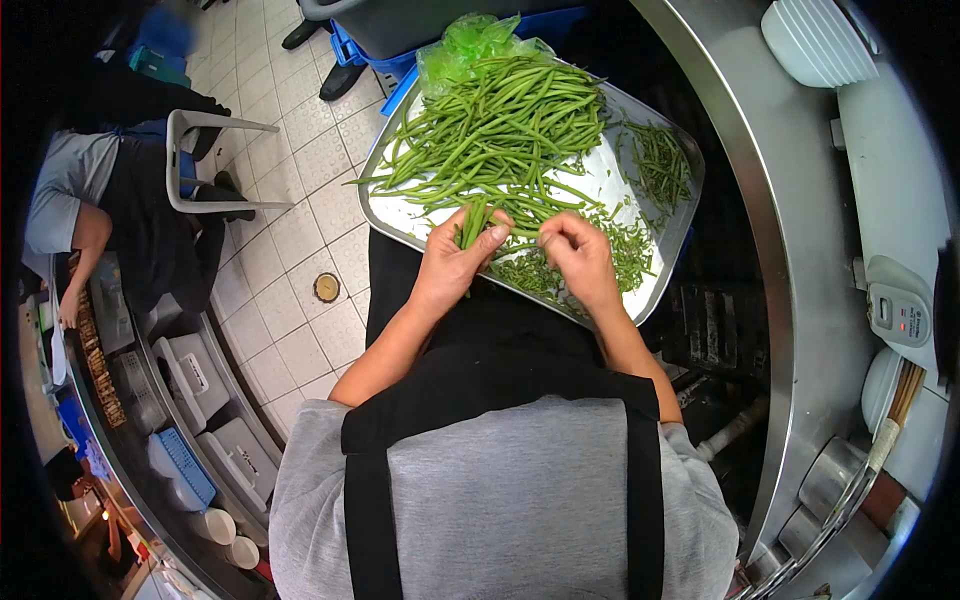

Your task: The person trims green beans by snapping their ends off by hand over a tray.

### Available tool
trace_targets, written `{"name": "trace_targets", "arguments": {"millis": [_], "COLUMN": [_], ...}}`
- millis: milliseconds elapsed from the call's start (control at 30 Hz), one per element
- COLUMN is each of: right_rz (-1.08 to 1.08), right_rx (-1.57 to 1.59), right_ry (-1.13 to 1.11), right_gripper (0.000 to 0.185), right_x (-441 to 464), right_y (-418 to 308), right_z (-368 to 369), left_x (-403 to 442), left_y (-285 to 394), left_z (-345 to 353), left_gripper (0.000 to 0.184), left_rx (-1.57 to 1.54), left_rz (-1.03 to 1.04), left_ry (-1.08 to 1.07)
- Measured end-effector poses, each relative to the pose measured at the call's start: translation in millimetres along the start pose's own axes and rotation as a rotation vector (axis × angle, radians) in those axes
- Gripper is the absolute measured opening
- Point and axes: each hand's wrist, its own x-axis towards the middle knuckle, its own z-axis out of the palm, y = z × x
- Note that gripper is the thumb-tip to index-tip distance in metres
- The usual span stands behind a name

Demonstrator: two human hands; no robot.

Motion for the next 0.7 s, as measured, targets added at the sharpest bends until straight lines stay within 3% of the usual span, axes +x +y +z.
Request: {"name": "trace_targets", "arguments": {"millis": [67,167,200,300,433,500,633,700], "right_rz": [0.05,-0.198,-0.205,-0.367,-0.488,-0.538,-0.622,-0.613], "right_rx": [0.067,-0.308,-0.548,-0.812,-0.927,-0.92,-0.847,-0.801], "right_ry": [0.043,0.136,0.048,0.085,0.061,0.06,0.07,0.084], "right_gripper": [0.008,0.009,0.009,0.012,0.012,0.011,0.01,0.009], "right_x": [11,25,28,28,31,25,11,7], "right_y": [10,14,14,16,24,15,-3,-12], "right_z": [-3,4,3,18,23,21,16,13], "left_x": [-1,5,6,7,9,9,10,9], "left_y": [4,15,19,15,2,-1,-2,1], "left_z": [0,-16,-17,-32,-32,-27,-12,-8], "left_gripper": [0.017,0.013,0.011,0.008,0.009,0.01,0.02,0.02], "left_rx": [-0.02,-0.126,-0.166,-0.333,-0.078,0.335,0.694,0.737], "left_rz": [0.039,0.14,0.139,0.094,0.011,0.02,0.318,0.276], "left_ry": [0.074,0.137,0.221,0.195,0.205,0.183,0.025,-0.062]}}
